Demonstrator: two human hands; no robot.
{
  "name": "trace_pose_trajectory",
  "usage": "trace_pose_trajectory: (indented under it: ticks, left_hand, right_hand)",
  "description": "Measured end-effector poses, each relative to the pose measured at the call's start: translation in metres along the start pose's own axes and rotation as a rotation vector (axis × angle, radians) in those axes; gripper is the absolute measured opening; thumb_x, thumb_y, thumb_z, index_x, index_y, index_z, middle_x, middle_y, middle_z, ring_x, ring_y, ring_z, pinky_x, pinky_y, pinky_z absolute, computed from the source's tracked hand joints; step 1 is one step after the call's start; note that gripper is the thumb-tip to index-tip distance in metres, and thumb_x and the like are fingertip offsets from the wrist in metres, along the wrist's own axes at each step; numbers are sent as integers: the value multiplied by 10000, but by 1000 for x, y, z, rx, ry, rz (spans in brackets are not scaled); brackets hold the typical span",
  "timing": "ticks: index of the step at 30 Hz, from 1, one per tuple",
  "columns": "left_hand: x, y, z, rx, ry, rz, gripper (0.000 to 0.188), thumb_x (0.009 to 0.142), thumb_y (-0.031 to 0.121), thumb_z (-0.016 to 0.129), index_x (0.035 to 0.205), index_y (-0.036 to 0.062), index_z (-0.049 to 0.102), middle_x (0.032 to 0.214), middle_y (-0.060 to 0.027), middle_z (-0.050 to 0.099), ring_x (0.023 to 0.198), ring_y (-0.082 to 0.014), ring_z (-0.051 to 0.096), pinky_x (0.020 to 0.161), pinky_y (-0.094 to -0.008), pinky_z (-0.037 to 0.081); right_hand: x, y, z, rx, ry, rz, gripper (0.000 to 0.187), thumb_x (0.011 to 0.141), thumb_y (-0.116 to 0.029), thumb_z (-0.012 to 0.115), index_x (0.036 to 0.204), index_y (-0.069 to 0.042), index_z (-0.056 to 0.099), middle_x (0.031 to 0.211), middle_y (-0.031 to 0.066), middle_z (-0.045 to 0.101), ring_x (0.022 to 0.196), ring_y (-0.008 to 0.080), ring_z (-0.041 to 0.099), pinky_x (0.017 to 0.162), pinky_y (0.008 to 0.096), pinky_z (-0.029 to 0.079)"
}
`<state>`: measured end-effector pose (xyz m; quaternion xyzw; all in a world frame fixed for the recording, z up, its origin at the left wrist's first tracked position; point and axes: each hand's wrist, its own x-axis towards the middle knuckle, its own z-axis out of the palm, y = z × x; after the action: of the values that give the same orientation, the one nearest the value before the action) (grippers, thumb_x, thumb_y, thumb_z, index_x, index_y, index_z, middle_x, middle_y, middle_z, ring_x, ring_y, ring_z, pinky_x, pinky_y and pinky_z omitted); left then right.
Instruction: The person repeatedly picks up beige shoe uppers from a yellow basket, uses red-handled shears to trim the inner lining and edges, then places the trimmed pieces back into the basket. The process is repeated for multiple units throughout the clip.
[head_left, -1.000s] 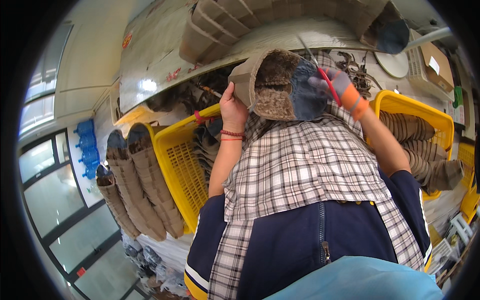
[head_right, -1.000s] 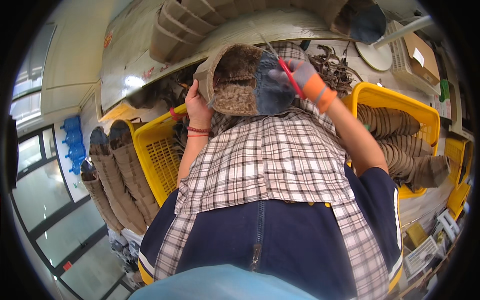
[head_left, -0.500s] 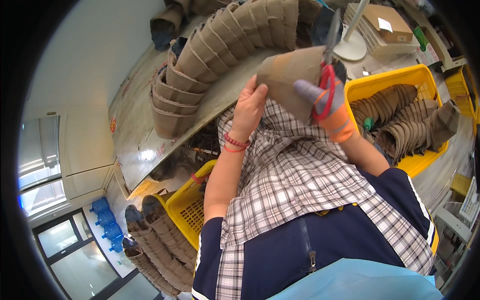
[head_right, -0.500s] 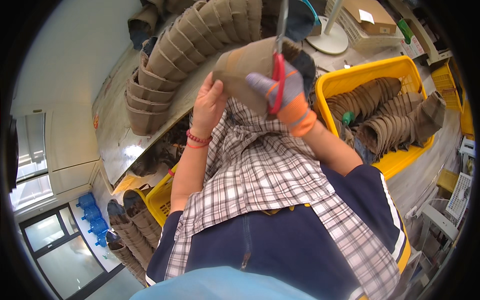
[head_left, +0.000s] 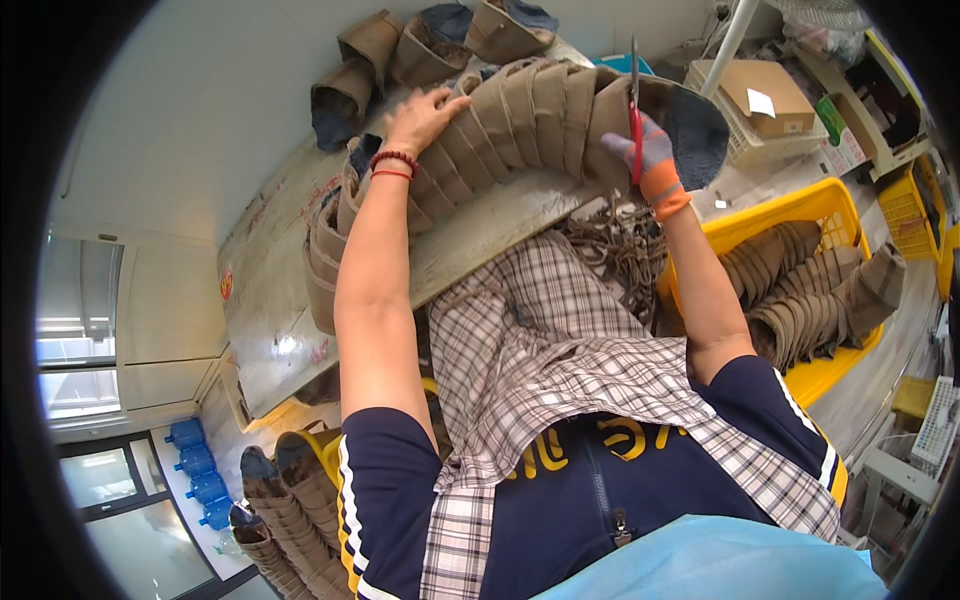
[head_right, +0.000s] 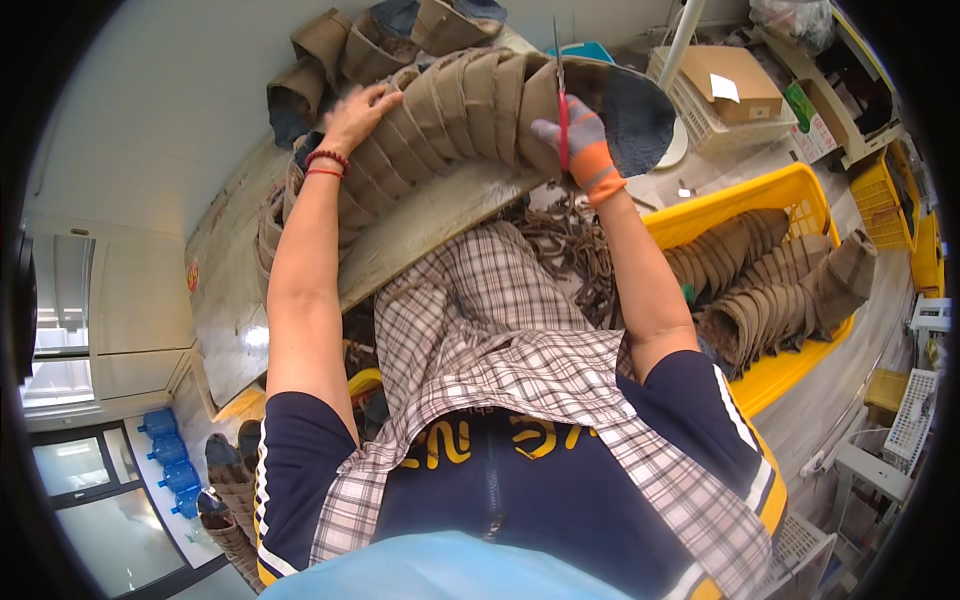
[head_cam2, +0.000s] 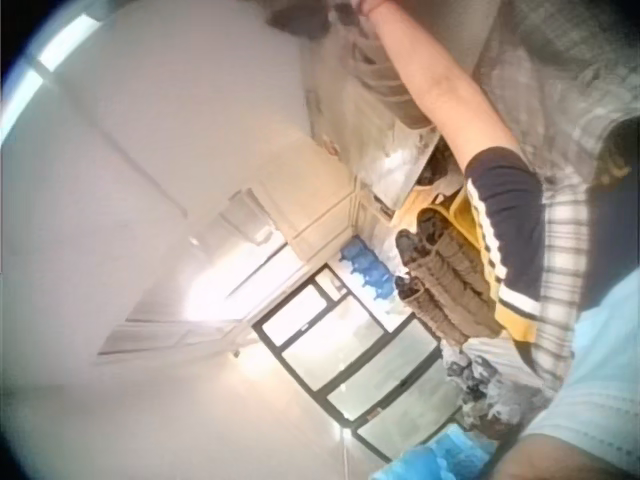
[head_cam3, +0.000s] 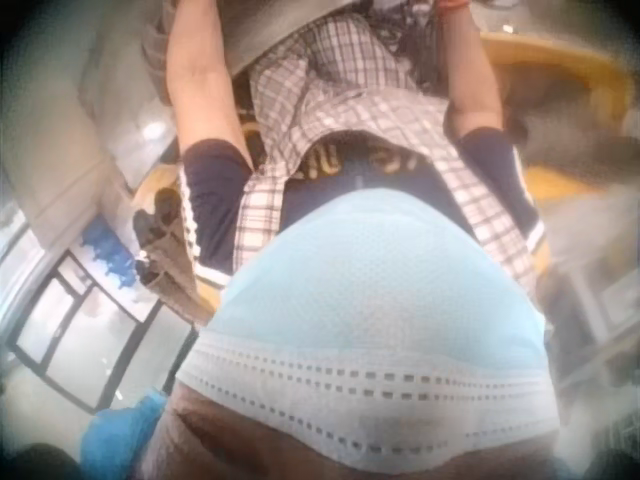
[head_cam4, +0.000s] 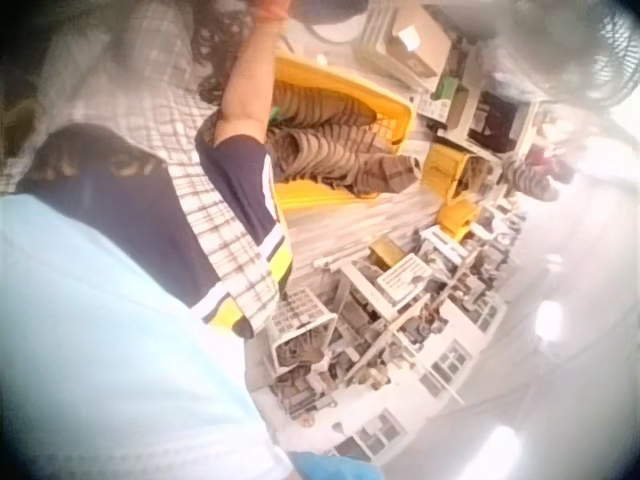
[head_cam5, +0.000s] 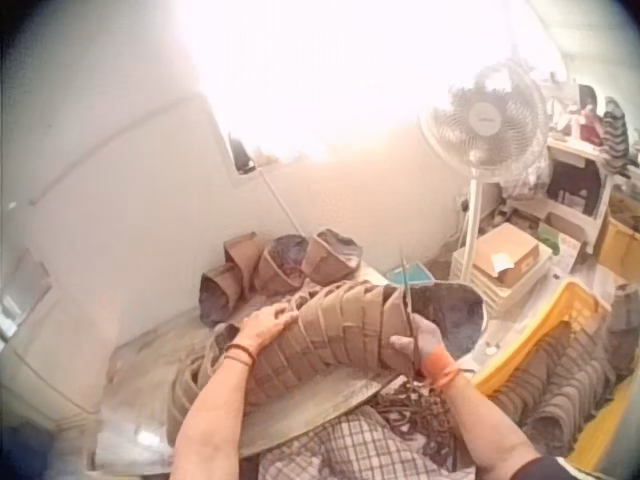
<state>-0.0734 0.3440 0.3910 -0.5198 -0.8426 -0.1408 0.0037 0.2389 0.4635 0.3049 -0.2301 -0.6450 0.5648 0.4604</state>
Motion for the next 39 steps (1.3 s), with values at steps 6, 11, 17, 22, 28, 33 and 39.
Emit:
trace_pose_trajectory:
  ticks: [6, 11, 17, 22, 28, 33, 39]
  left_hand:
    - [-15, 2, -15, -337, -126, 81, 570, 798, 520, 605, 1108, 42, 604, 1050, -121, 635, 991, -226, 575, 867, -306, 416]
    - [-37, -36, -18, -324, -100, 57, 650, 749, 563, 625, 1114, 26, 595, 1078, -153, 631, 1035, -285, 576, 886, -345, 423]
    - [-69, -77, -37, -328, -18, -90, 611, 750, 546, 639, 1133, 72, 589, 1081, -158, 632, 1027, -285, 585, 882, -341, 428]
    - [-54, -74, -32, -294, 38, -38, 634, 733, 567, 650, 1133, 78, 590, 1082, -164, 631, 1031, -303, 584, 874, -355, 434]
    - [-78, -81, -33, -265, 97, -78, 674, 730, 603, 620, 1179, 101, 586, 1124, -155, 624, 1053, -296, 582, 887, -363, 435]
    - [-65, -71, -34, -274, 96, -51, 685, 726, 617, 610, 1189, 113, 587, 1129, -143, 625, 1061, -286, 580, 890, -356, 432]
    - [-72, -68, -40, -237, 113, -66, 693, 722, 625, 603, 1192, 116, 587, 1134, -143, 624, 1063, -290, 578, 891, -357, 432]
  right_hand:
    - [29, 1, 13, 573, -221, 101, 463, 714, 2, 709, 1148, 0, 547, 1044, 97, 623, 931, 194, 609, 824, 311, 514]
    - [61, 52, 56, 674, -221, 186, 422, 754, -57, 704, 1142, 3, 550, 1067, 101, 625, 984, 198, 606, 847, 317, 515]
    - [58, 66, 124, 154, -137, -60, 381, 845, -276, 673, 1097, -5, 583, 1030, 71, 625, 892, 139, 563, 772, 261, 466]
    - [59, 79, 95, 384, -74, 90, 291, 844, -302, 672, 984, -52, 619, 765, 8, 615, 627, 79, 526, 546, 213, 430]
    - [20, 8, -28, -565, 251, 340, 491, 835, -520, 575, 909, -38, 635, 715, 104, 625, 588, 211, 602, 563, 316, 462]
    - [43, 13, -95, -1381, -12, 395, 432, 816, -423, 529, 932, -32, 672, 956, 218, 649, 890, 368, 630, 785, 420, 493]
    - [48, 3, -63, -1495, -63, 171, 325, 798, -334, 556, 923, -67, 692, 966, 175, 663, 899, 343, 640, 787, 407, 518]
